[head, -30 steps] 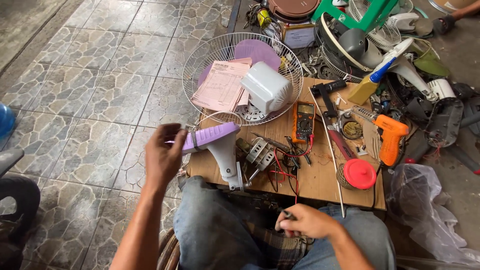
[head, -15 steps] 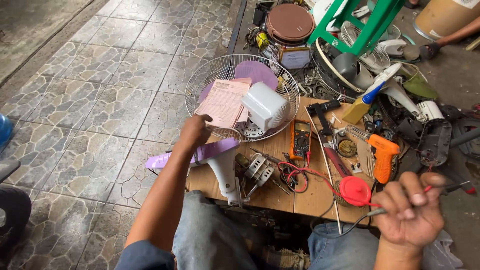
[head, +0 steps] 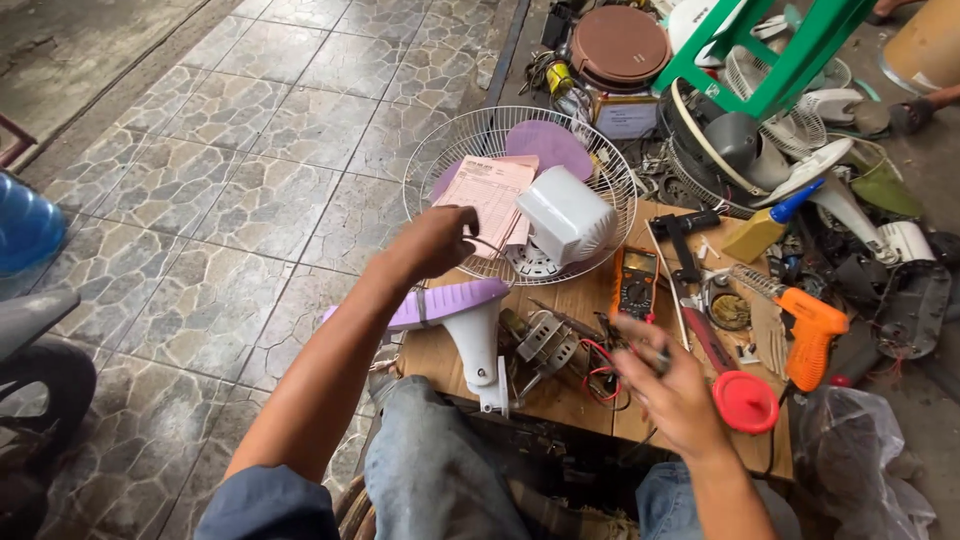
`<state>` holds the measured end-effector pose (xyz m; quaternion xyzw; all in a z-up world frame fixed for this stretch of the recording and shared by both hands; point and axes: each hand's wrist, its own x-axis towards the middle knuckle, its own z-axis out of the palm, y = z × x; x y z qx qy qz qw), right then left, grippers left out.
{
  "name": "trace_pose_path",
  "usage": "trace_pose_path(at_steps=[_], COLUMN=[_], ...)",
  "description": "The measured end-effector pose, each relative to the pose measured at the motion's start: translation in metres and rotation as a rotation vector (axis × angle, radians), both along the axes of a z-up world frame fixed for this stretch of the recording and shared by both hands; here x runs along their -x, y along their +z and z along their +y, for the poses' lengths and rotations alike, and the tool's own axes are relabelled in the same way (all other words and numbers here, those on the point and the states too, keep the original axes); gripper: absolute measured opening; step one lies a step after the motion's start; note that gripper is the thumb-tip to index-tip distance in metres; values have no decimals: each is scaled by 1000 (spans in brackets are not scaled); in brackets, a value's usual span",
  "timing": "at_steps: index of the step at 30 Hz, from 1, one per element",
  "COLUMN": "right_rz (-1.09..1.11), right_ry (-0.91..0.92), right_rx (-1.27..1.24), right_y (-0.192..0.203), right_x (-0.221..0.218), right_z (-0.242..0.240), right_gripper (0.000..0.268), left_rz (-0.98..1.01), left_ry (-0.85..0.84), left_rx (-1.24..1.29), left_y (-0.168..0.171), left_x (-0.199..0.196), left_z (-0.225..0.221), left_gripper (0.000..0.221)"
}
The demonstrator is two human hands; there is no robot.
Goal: The person tests the electrical components and wiring of a disassembled fan using a digital multimeter.
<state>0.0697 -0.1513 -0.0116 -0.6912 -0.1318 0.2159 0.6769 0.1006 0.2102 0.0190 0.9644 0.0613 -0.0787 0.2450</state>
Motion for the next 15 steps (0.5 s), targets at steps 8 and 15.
trace_pose_path(at_steps=[8,15], right_rz=[-369,-421], right_ry=[-36,-43], right_rx=[183,71], right_y=[-14,-25], right_x=[-25,-50], right_z=[123,115], right_gripper=[35,29], left_rz=[-151,-203], left_ry=[-244,-211], left_rx=[116,145], left_y=[4,-10], left_x=[18,37], left_z=[-56,-12], left_gripper=[34,28])
